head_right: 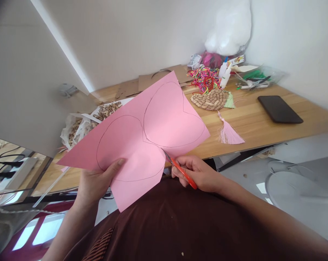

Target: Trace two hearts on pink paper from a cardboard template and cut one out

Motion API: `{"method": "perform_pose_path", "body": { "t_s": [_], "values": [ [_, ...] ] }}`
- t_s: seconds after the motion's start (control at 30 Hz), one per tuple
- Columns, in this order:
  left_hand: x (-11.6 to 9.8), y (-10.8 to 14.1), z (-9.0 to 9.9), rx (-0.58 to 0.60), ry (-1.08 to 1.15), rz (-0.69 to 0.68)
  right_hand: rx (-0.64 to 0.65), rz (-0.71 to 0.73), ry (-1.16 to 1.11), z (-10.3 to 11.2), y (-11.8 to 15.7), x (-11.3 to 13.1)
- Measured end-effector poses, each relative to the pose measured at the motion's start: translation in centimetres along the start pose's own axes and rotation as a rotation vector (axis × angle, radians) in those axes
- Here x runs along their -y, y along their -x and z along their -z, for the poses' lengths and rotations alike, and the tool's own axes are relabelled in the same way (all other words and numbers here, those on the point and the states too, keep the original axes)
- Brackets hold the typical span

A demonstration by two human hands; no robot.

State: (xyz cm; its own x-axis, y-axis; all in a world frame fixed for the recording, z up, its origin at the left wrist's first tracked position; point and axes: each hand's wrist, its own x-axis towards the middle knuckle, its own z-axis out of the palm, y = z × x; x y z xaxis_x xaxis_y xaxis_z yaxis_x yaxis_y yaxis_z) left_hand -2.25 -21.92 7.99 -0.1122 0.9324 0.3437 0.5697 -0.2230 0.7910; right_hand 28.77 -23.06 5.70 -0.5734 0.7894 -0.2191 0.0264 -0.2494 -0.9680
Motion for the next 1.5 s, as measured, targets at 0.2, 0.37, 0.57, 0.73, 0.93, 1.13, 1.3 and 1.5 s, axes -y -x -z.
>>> {"method": "perform_pose_path", "body": {
  "t_s": [0.2, 0.37, 0.57, 0.73, 0.93, 1.13, 1.3, 1.5],
  "values": [
    [-0.3, 0.0, 0.0, 0.000, 0.025, 0.011, -0.016, -0.008, -0.021, -0.2, 0.0, 0.2],
    [-0.3, 0.0, 0.0, 0.013, 0.018, 0.007, 0.005, 0.007, -0.056, -0.1, 0.1, 0.2],
    [-0.1, 0.1, 0.0, 0.016, 0.026, 0.013, 0.011, 0.002, -0.073, -0.1, 0.3, 0.5],
    [-0.2, 0.1, -0.1, 0.016, 0.038, 0.026, -0.001, -0.007, -0.063, -0.1, 0.3, 0.3],
    [-0.5, 0.1, -0.2, 0.016, 0.042, 0.041, -0.019, 0.004, -0.023, 0.2, 0.3, -0.4],
    [-0.8, 0.2, -0.1, 0.024, 0.038, 0.042, -0.010, 0.000, -0.027, 0.3, 0.5, -0.5],
    [-0.8, 0.2, 0.0, 0.019, 0.018, 0.058, -0.011, -0.010, -0.010, 0.3, 0.6, -0.6],
    [-0.6, 0.2, 0.0, 0.031, 0.034, 0.040, 0.002, 0.008, -0.030, 0.3, 0.5, -0.7]
  ]
}}
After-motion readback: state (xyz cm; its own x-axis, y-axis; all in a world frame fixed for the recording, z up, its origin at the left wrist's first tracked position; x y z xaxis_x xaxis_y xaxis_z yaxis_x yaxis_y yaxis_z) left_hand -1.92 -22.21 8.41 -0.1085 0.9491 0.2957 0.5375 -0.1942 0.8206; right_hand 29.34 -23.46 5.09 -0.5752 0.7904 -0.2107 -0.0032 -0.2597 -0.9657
